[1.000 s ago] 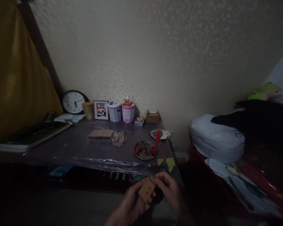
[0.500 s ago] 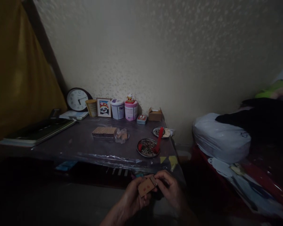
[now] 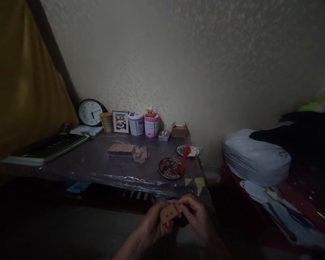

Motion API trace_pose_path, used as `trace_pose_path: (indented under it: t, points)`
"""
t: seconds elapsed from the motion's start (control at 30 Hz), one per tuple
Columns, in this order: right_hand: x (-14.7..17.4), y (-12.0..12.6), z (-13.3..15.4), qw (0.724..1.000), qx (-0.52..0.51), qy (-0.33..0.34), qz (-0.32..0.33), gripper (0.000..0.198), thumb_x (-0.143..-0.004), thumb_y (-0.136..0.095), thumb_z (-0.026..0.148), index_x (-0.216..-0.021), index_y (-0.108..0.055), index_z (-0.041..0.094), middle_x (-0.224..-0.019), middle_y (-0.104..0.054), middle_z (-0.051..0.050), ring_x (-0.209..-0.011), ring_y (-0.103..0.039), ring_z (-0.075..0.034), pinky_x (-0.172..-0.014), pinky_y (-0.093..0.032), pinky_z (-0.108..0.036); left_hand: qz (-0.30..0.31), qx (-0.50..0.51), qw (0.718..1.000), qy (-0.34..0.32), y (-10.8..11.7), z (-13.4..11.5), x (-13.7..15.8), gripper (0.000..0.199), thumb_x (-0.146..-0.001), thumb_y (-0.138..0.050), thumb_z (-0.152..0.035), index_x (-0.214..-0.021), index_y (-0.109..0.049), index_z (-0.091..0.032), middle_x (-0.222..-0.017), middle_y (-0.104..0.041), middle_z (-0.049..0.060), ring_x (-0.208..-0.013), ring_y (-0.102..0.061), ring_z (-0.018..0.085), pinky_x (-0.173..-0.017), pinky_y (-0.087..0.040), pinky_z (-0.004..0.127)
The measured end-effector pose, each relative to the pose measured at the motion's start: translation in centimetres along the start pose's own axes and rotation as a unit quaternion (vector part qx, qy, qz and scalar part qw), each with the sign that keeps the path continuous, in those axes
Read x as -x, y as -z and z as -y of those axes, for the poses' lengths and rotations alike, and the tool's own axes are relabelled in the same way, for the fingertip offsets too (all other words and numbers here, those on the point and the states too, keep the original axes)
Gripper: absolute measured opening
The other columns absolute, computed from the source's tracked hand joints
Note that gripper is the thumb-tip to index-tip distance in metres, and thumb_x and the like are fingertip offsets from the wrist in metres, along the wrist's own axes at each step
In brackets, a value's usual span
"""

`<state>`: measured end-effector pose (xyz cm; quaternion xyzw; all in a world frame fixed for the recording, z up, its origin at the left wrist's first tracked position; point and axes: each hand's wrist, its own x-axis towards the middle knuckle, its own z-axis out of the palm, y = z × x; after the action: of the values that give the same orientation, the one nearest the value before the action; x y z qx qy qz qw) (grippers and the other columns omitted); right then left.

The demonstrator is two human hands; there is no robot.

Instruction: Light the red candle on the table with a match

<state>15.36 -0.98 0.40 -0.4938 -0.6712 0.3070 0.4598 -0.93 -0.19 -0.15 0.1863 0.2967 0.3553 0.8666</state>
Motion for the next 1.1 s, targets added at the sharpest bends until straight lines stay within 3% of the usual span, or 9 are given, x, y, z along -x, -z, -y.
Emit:
trace_pose_path:
  t: [0.3, 0.53, 0.73, 1.1]
  points:
    - [0.0, 0.1, 0.9, 1.000, 0.025, 0.009, 0.015, 0.012, -0.078, -0.056, 0.022, -0.070, -0.065, 0.021, -0.079, -0.062, -0.003, -0.078, -0.061, -0.018, -0.072, -0.048, -0.028, -0.053, -0.058, 0.997, -0.006, -0.4, -0.1, -0.1, 0.033, -0.080, -0.044, -0.026, -0.104, -0.059, -0.009, -0.059, -0.064, 0.004, -0.032, -0.047, 0.006, -0.034, -0.030, 0.015]
    - [0.0, -0.1, 1.1, 0.999, 0.028, 0.012, 0.042, 0.009, -0.075, -0.058, 0.018, -0.072, -0.066, 0.022, -0.084, -0.063, -0.003, -0.080, -0.063, -0.017, -0.073, -0.049, -0.028, -0.057, -0.077, 0.995, -0.003, -0.3, -0.3, -0.1, 0.029, -0.076, -0.046, -0.024, -0.098, -0.060, -0.010, -0.046, -0.057, -0.001, -0.030, -0.044, 0.007, -0.034, -0.029, 0.015]
    - [0.2, 0.1, 0.7, 0.998, 0.032, 0.011, 0.051, 0.009, -0.075, -0.058, 0.015, -0.073, -0.065, 0.021, -0.083, -0.063, -0.003, -0.080, -0.062, -0.016, -0.073, -0.049, -0.028, -0.058, -0.069, 0.995, 0.043, -0.4, -0.4, 0.1, 0.028, -0.076, -0.046, -0.025, -0.095, -0.059, -0.011, -0.059, -0.066, 0.006, -0.030, -0.044, 0.005, -0.033, -0.029, 0.014]
    - [0.3, 0.2, -0.1, 0.994, 0.042, 0.006, 0.099, 0.016, -0.072, -0.058, 0.009, -0.070, -0.066, 0.022, -0.083, -0.061, -0.002, -0.083, -0.061, -0.017, -0.075, -0.047, -0.028, -0.068, -0.070, 0.994, 0.058, 0.1, 0.1, -0.9, 0.024, -0.073, -0.049, -0.027, -0.089, -0.059, -0.013, -0.053, -0.061, 0.002, -0.027, -0.042, 0.006, -0.031, -0.026, 0.015]
